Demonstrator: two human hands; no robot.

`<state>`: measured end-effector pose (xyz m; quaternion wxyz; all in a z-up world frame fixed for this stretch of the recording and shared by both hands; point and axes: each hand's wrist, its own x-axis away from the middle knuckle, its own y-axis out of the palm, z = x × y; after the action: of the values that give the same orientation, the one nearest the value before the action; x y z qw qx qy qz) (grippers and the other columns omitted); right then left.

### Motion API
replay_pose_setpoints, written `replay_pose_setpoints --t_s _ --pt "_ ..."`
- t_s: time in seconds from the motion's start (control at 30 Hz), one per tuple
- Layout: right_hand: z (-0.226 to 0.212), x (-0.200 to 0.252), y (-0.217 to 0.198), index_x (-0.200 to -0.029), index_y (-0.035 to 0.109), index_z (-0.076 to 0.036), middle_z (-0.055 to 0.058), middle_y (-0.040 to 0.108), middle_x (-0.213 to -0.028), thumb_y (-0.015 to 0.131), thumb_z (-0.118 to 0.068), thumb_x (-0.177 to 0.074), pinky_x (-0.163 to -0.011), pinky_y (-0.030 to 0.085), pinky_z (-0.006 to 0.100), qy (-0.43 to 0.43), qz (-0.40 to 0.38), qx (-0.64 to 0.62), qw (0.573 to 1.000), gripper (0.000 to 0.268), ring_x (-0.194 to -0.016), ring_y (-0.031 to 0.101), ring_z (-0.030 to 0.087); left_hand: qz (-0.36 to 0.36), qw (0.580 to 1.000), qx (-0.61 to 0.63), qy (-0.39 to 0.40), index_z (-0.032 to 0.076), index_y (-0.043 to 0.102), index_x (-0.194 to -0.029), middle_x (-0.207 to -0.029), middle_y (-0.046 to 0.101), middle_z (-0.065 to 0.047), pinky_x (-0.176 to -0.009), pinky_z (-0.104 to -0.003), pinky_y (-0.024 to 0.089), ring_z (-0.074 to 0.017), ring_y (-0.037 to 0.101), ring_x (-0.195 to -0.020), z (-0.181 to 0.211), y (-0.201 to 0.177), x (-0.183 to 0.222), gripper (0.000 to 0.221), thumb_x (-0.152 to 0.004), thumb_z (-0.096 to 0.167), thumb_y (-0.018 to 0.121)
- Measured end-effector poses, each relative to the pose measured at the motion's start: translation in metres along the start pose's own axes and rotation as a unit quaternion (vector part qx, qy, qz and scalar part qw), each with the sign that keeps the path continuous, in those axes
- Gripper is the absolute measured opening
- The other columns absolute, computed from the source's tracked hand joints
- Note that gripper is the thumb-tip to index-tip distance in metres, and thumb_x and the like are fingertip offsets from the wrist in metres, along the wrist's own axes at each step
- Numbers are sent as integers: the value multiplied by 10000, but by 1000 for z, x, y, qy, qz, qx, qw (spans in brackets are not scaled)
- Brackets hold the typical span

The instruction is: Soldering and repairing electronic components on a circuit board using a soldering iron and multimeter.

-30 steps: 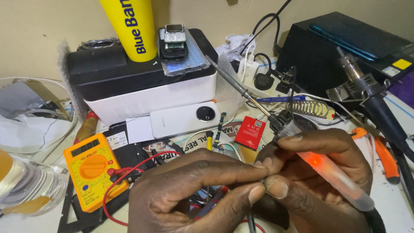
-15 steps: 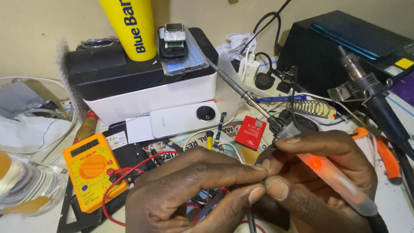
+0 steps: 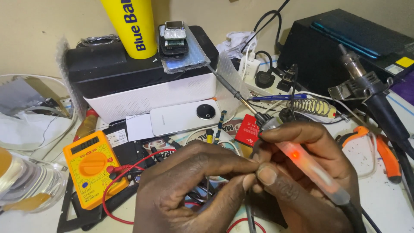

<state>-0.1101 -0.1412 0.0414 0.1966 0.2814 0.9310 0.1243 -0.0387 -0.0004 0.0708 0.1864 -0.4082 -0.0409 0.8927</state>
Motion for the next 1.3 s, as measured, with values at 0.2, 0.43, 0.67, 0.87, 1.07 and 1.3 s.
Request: replay_pose_setpoints --t_s 0.2,0.43,0.67,0.87,1.07,1.3 --pt "6 -12 3 -1096 647 67 192 668 -819 716 42 -770 -633 554 301 -20 46 -23 998 334 -631 639 244 -94 984 53 -142 138 799 -883 -789 782 7 -631 -200 568 -55 700 -653 -40 -5 19 113 -785 90 767" --pt "1 -23 -6 -1079 667 51 204 640 -745 697 -11 -827 -552 490 326 46 56 28 997 261 -660 626 268 -274 953 -55 -117 114 807 -1017 -940 750 -47 -756 -364 546 -205 717 -889 -72 -9 26 208 -918 192 642" --pt "2 -23 -4 -1085 673 71 194 625 -721 610 -136 -940 -559 482 317 20 58 32 998 260 -618 597 231 -295 932 -203 55 61 669 -1254 -1332 579 -241 -975 -573 400 -435 500 -1225 -99 -8 11 421 -851 114 559" --pt "2 -27 -8 -1371 597 -12 144 593 -726 591 -183 -962 -595 513 298 -17 17 42 999 443 -640 587 203 -317 918 -235 33 40 695 -1192 -1366 527 -276 -946 -556 418 -455 478 -1215 -109 -5 9 418 -796 162 644" --pt "8 -35 -16 -1283 617 -38 122 612 -724 596 -196 -980 -556 516 305 -9 19 78 997 343 -565 586 198 -308 935 -167 -51 59 685 -1086 -1451 479 -217 -1065 -530 374 -398 405 -1389 -102 -9 2 330 -776 170 709" --pt "2 -34 10 -1092 788 -14 171 807 -934 756 -73 -769 -775 706 349 103 36 232 967 330 -844 785 241 -214 972 -99 -9 42 660 -934 -1532 404 -224 -1088 -447 421 -390 469 -1431 -96 -4 2 52 -895 42 625"
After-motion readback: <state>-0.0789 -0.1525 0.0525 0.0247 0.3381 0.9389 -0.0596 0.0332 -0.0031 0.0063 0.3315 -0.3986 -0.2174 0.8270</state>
